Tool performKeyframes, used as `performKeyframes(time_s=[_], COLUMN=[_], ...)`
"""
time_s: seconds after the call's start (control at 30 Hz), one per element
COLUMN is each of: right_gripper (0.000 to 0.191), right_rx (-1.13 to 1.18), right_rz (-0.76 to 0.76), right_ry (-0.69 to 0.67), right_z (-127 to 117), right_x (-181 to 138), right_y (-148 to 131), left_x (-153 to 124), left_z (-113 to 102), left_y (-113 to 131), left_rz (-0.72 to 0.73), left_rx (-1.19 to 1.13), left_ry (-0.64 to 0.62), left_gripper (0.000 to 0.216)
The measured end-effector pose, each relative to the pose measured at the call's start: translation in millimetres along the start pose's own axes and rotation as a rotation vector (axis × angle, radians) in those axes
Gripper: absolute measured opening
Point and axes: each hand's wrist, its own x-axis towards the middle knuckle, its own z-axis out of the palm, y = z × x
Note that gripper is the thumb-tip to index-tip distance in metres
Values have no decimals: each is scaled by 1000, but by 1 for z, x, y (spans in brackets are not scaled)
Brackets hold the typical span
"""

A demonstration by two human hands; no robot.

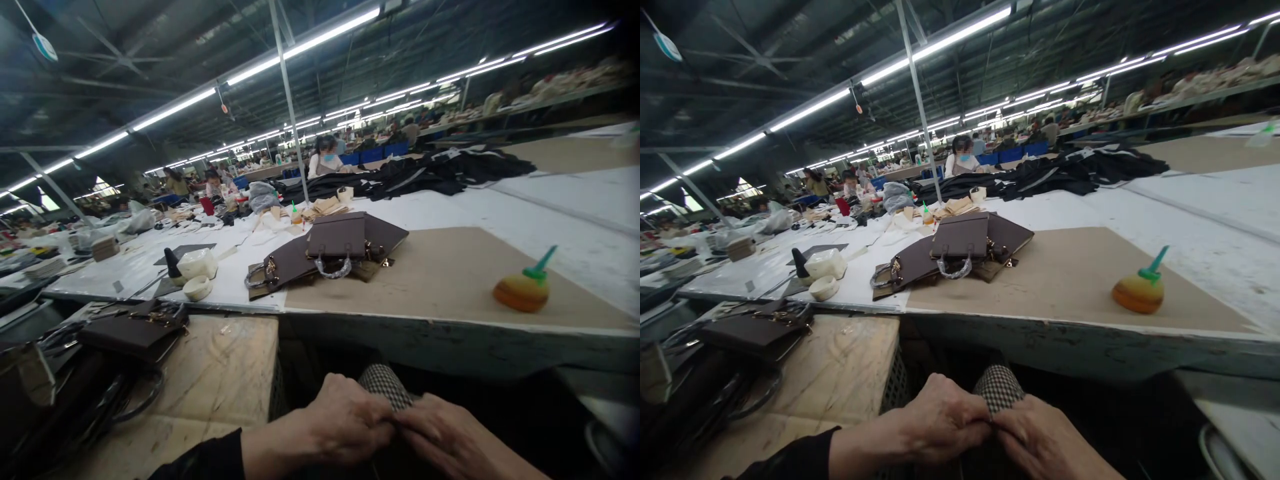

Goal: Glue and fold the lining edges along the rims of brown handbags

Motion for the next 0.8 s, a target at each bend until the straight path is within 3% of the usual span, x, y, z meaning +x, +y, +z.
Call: performKeyframes(time_s=[0.13,0.23,0.4,0.53,0.67,0.8], right_gripper=[29,28,23,25,40,44], right_rx=[-9,33,58,135,171,95], right_rz=[-29,3,98,60,22,49], right_ry=[31,-49,-157,-247,-307,-283], right_z=[-3,-13,-24,-38,-53,-44], right_x=[-6,-6,0,0,3,17], right_y=[-5,-13,-17,-23,-33,-37], left_x=[0,-4,-15,-21,-22,-20], left_z=[1,-14,-36,-33,-30,-33], left_y=[-4,-16,-28,-23,-20,-17], left_rz=[-73,-52,-218,-199,-174,-114], left_rx=[-205,-301,-304,-275,-252,-228], left_ry=[-10,-100,-153,-105,-94,-86], left_gripper=[22,28,27,18,20,24])
